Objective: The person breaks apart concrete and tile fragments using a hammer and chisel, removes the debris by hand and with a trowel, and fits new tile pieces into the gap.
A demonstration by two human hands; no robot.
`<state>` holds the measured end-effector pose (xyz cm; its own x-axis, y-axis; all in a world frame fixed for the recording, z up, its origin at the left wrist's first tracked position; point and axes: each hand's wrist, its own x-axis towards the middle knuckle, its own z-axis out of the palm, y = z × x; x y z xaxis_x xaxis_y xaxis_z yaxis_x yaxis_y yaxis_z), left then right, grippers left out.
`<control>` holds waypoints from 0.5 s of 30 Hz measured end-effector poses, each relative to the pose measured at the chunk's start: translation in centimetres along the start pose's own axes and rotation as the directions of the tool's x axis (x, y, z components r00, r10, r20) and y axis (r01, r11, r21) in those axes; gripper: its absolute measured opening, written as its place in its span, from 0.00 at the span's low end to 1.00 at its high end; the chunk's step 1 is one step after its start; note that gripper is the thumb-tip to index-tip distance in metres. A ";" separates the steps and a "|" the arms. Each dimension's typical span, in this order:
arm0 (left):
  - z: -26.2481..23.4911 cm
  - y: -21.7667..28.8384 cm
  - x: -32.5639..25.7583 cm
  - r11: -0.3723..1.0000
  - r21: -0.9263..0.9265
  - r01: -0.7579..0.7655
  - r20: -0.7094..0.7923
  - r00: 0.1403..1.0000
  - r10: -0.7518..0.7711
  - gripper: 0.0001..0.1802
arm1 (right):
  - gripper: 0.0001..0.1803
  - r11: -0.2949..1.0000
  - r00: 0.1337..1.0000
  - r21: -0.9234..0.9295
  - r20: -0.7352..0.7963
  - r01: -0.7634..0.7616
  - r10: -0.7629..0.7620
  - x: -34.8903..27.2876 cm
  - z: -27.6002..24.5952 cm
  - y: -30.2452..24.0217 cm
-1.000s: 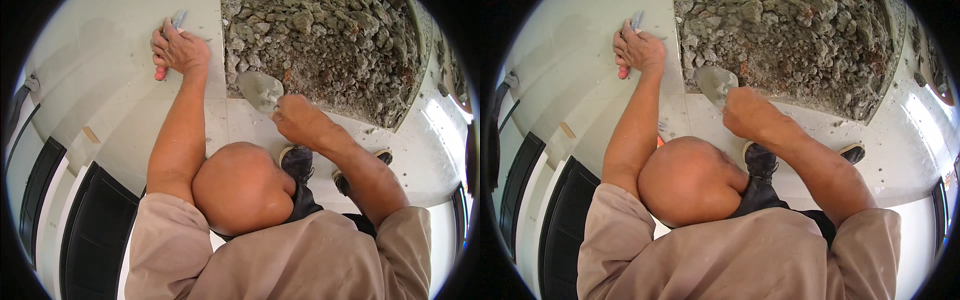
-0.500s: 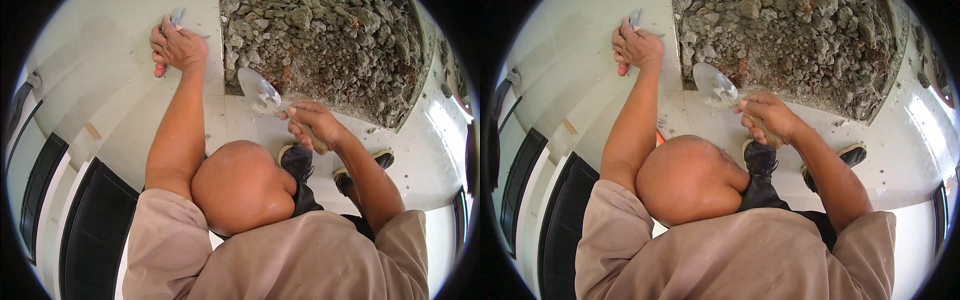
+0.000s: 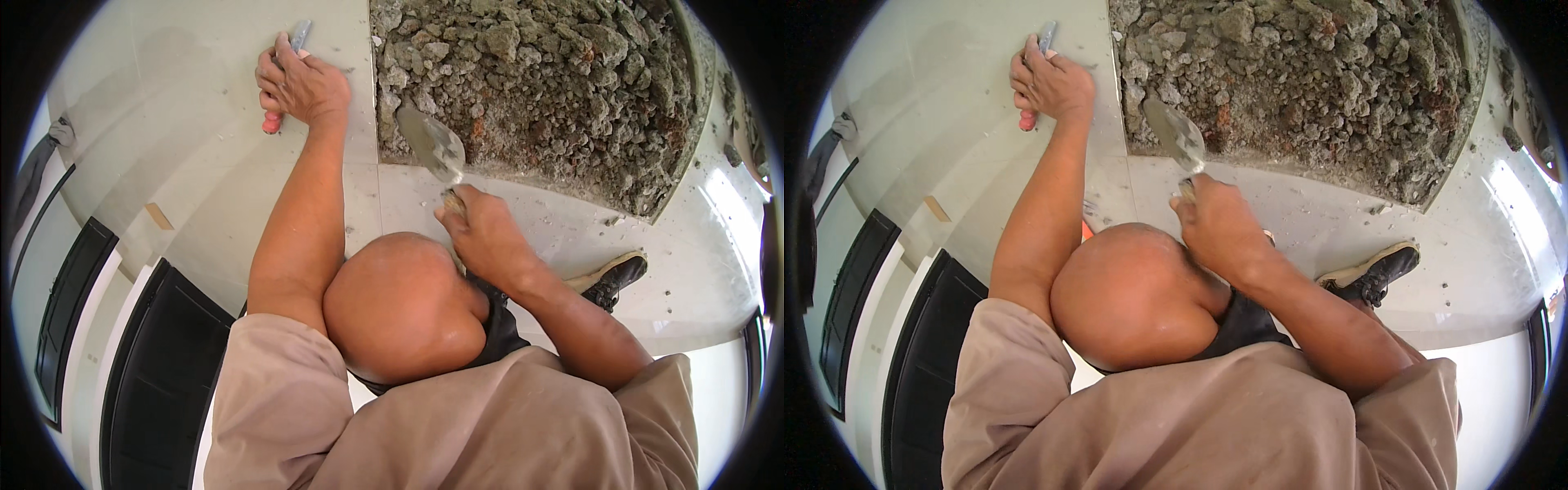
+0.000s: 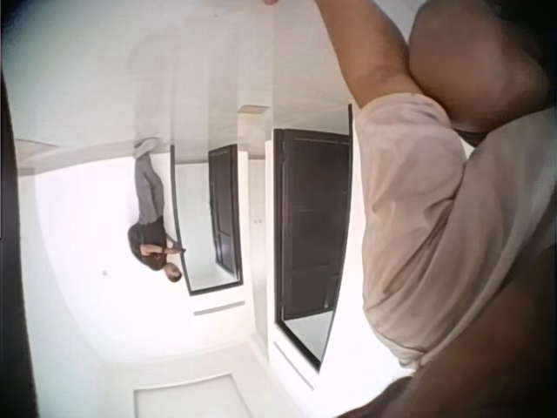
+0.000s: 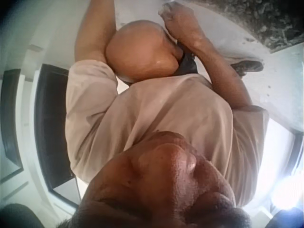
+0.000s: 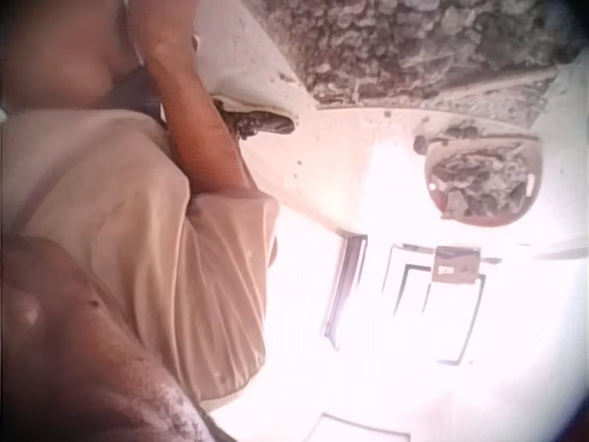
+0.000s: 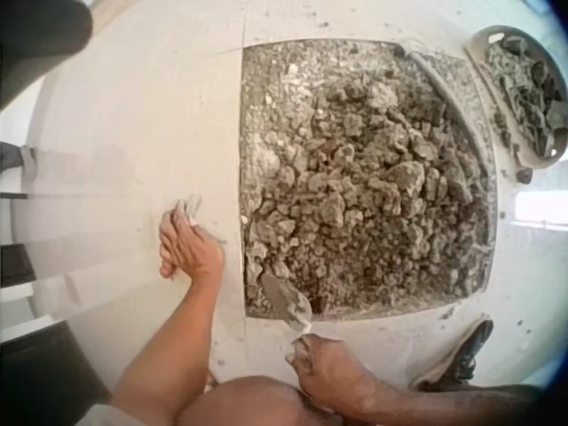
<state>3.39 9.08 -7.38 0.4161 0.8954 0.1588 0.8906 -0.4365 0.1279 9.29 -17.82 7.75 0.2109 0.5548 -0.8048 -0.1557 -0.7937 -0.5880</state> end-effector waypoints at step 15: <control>0.2 -0.3 0.0 0.999 -0.027 -0.017 0.001 1.000 0.017 0.26 | 0.16 0.799 0.853 0.456 0.504 -0.393 0.133 3.6 -7.6 3.4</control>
<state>3.18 9.18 -7.59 0.4315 0.8878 0.1602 0.8779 -0.4541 0.1517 16.90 -20.40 3.47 -0.3275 0.4939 -0.8055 -0.6470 -0.7385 -0.1898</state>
